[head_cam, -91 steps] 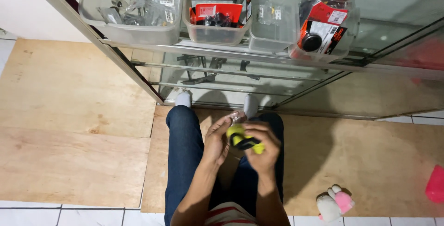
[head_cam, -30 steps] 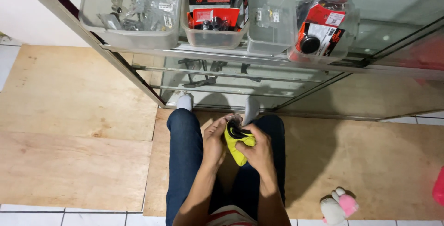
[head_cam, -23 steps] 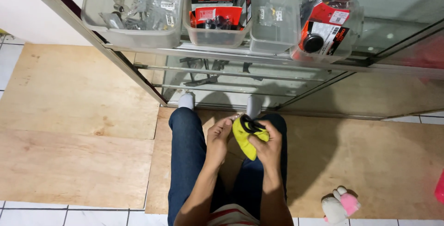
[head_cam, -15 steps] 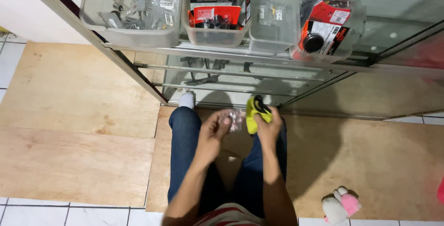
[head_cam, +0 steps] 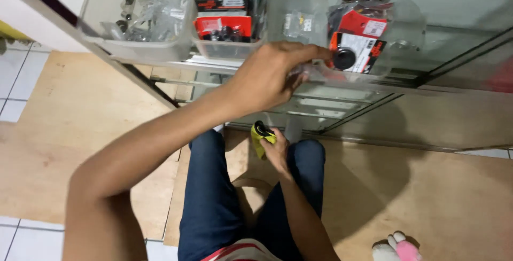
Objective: Inspecting small motorcycle hardware parts in plastic bags from a storage shelf.
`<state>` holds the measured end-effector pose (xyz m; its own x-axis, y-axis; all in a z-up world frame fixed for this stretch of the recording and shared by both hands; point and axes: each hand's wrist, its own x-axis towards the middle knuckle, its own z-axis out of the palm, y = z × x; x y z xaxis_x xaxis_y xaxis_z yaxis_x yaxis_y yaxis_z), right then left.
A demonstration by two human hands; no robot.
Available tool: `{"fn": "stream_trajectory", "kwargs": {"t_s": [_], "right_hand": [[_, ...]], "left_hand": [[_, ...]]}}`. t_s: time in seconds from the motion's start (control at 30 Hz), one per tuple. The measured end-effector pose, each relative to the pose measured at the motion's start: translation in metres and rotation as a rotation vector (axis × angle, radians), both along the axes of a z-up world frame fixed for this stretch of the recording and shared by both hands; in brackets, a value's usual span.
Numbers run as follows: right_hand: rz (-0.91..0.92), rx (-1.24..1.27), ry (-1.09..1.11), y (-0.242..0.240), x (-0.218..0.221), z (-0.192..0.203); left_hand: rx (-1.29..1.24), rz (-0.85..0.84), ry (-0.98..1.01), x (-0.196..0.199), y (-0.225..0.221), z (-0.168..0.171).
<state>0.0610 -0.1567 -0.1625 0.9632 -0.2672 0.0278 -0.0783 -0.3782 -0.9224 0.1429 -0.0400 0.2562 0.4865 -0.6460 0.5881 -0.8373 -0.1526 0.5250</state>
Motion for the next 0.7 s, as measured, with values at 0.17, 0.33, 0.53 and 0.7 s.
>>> {"fn": "stream_trajectory", "kwargs": {"t_s": [0.17, 0.33, 0.53, 0.7], "right_hand": [[-0.062, 0.118, 0.017, 0.000, 0.005, 0.009], [-0.104, 0.230, -0.070, 0.003, 0.003, 0.014], [-0.087, 0.106, 0.052, -0.001, 0.007, 0.020], [-0.076, 0.111, 0.065, -0.001, 0.007, 0.027]], "left_hand": [[0.274, 0.212, -0.272, 0.046, -0.032, -0.012], [0.538, 0.389, -0.356, 0.113, -0.051, -0.044], [0.700, 0.554, -0.566, 0.175, -0.073, -0.082], [0.880, 0.584, -0.437, 0.185, -0.084, -0.105]]}}
